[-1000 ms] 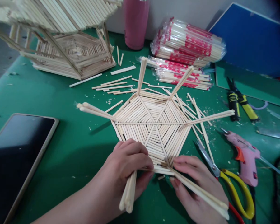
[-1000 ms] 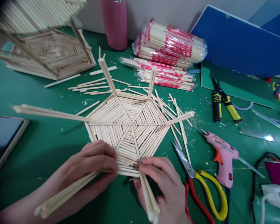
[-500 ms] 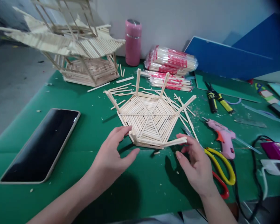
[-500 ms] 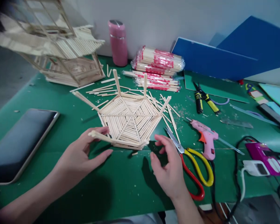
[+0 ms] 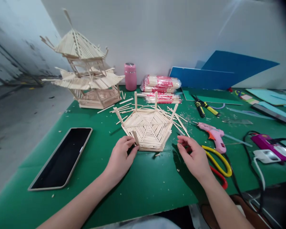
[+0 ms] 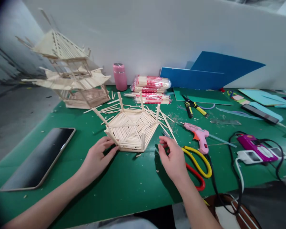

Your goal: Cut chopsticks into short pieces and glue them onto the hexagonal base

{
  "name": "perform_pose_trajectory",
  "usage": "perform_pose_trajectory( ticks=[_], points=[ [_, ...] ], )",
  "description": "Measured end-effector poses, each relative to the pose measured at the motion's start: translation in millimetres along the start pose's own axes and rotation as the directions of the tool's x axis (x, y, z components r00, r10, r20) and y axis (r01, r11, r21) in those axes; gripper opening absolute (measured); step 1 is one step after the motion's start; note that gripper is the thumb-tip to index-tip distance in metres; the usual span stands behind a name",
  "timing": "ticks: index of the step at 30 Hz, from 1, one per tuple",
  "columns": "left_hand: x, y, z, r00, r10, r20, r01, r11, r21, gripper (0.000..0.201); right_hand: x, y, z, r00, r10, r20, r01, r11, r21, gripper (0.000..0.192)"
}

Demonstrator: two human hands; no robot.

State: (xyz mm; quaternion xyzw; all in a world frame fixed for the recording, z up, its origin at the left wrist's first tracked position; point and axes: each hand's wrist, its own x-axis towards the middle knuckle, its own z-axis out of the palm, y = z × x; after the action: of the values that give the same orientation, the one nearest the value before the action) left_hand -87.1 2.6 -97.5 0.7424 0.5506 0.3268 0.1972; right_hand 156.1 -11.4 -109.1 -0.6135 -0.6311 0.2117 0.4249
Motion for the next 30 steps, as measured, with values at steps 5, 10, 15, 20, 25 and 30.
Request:
perform_pose_trajectory(
  ticks=[5, 10, 15, 20, 25, 30],
  points=[
    [-1.7, 3.4, 4.8, 0.999, 0.052, -0.014, -0.052, 0.998, 0.023, 0.025, 1.2, -2.8, -11.2, 0.999, -0.028, -0.033, 0.027, 0.998, -0.048, 0.022],
    [-3.2, 7.8, 8.1, 0.998, 0.066, -0.021, -0.065, 0.997, 0.047, 0.024, 4.6, -8.6, -13.1, 0.998, -0.057, 0.002, 0.057, 0.997, -0.055, 0.021],
    [-9.6, 16.8, 13.2, 0.997, 0.053, -0.05, -0.05, 0.997, 0.059, 0.019, -5.0, -20.4, 6.5, 0.992, -0.087, 0.088, 0.088, 0.996, -0.008, 0.02],
    [-10.5, 19.3, 13.9, 0.995, 0.039, -0.095, -0.035, 0.999, 0.038, 0.018, -19.3, -22.3, 21.5, 0.996, -0.073, 0.044, 0.074, 0.997, 0.0, 0.027],
    [-3.7, 17.3, 11.4, 0.996, 0.065, -0.053, -0.067, 0.998, -0.023, 0.023, -22.4, -21.4, 25.1, 0.996, -0.078, 0.048, 0.077, 0.997, 0.013, 0.027],
    [-1.8, 16.3, 10.6, 0.997, 0.068, -0.026, -0.069, 0.996, -0.048, 0.026, -21.7, -20.9, 26.0, 0.995, -0.085, 0.053, 0.083, 0.996, 0.025, 0.025]
  ],
)
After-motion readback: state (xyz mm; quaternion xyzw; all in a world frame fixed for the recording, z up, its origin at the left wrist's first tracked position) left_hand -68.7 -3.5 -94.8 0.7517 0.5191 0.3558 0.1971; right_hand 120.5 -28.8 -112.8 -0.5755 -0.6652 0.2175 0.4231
